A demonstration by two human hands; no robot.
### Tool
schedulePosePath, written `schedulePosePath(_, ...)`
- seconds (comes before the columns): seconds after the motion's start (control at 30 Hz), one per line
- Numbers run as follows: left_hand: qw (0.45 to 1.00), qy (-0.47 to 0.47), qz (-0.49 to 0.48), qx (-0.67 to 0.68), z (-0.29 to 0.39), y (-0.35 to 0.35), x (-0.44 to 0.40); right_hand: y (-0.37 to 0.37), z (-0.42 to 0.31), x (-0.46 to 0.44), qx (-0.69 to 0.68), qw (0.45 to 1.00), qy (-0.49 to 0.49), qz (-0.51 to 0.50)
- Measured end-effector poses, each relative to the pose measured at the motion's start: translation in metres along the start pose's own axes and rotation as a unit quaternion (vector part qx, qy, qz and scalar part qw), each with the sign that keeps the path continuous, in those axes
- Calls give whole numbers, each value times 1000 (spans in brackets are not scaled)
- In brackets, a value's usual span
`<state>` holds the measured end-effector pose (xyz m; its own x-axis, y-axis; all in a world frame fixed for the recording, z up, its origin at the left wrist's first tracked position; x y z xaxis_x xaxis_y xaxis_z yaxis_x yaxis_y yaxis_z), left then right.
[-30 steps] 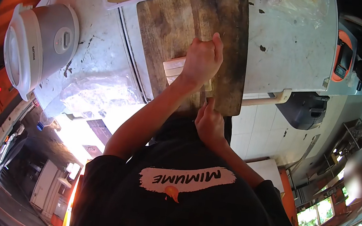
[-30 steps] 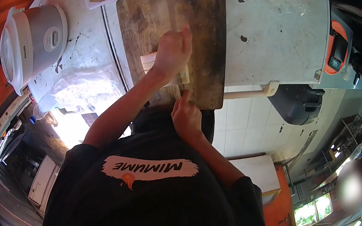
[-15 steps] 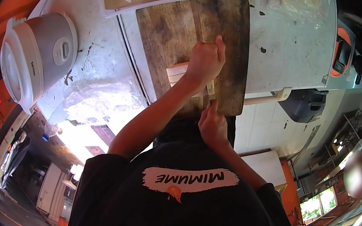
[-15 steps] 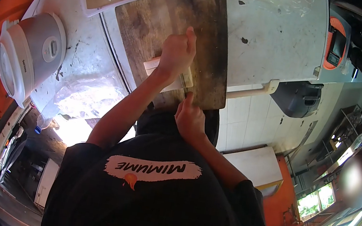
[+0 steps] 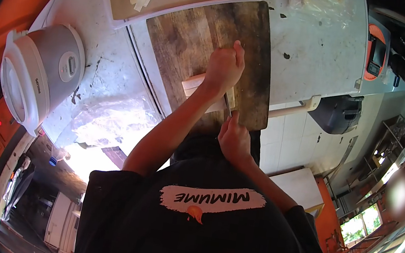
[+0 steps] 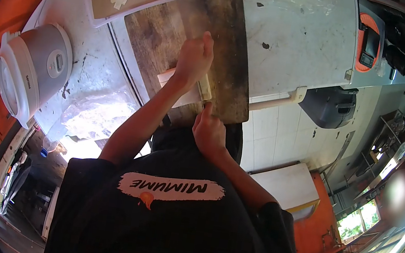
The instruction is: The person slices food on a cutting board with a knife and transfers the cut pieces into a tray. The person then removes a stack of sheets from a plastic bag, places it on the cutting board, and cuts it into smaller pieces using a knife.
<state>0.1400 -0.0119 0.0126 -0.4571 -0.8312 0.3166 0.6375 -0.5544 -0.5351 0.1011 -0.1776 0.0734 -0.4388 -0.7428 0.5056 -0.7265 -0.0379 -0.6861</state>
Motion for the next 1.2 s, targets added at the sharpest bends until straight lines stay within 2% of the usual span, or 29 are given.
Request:
schedulePosePath(0.17,1000,22,19,-9,-1,4,4,5,4,1,-8,1000,-7,23)
schedulePosePath(0.27,1000,12,-4,-18,2,7,4,14,13,1,-32,999,-10,38)
schedulePosePath(0.33,998,49,15,-23,4,9,8,18,17,5,-34,998,-13,43)
schedulePosePath(0.47,1000,21,-10,-15,0,11,15,28,25,2,-29,996,-36,72)
schedulePosePath(0.53,995,91,45,-16,-1,10,14,34,28,3,-27,996,-44,79)
schedulePosePath(0.67,996,83,40,-6,1,7,14,35,28,2,-29,995,-47,84)
schedulePosePath(0.77,992,111,62,-2,-1,10,13,34,27,2,-31,992,-52,108)
schedulePosePath(0.83,998,49,29,-5,-2,8,13,36,26,1,-29,991,-54,115)
schedulePosePath(0.93,1000,22,6,9,-3,-4,15,38,22,5,-34,991,-56,119)
schedulePosePath(1.07,999,15,28,22,-7,-1,13,38,20,3,-42,991,-43,117)
schedulePosePath(1.13,998,-3,-43,54,-14,-2,10,39,20,4,-33,989,-50,134)
schedulePosePath(1.17,998,5,-37,55,-18,-6,13,40,20,4,-26,988,-51,143)
schedulePosePath(1.2,992,82,16,99,-22,-11,17,40,21,5,-25,987,-58,149)
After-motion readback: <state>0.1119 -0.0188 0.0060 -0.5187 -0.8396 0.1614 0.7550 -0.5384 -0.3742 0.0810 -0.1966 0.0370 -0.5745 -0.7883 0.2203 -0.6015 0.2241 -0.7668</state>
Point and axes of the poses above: each hand's wrist, its own x-axis away from the middle knuckle, its own y-axis out of the palm, z = x × y, the point moved 1 cm from there along -x, towards the middle knuckle, and after that the axes turned 10 degrees about -y, right-handed, at the moved point
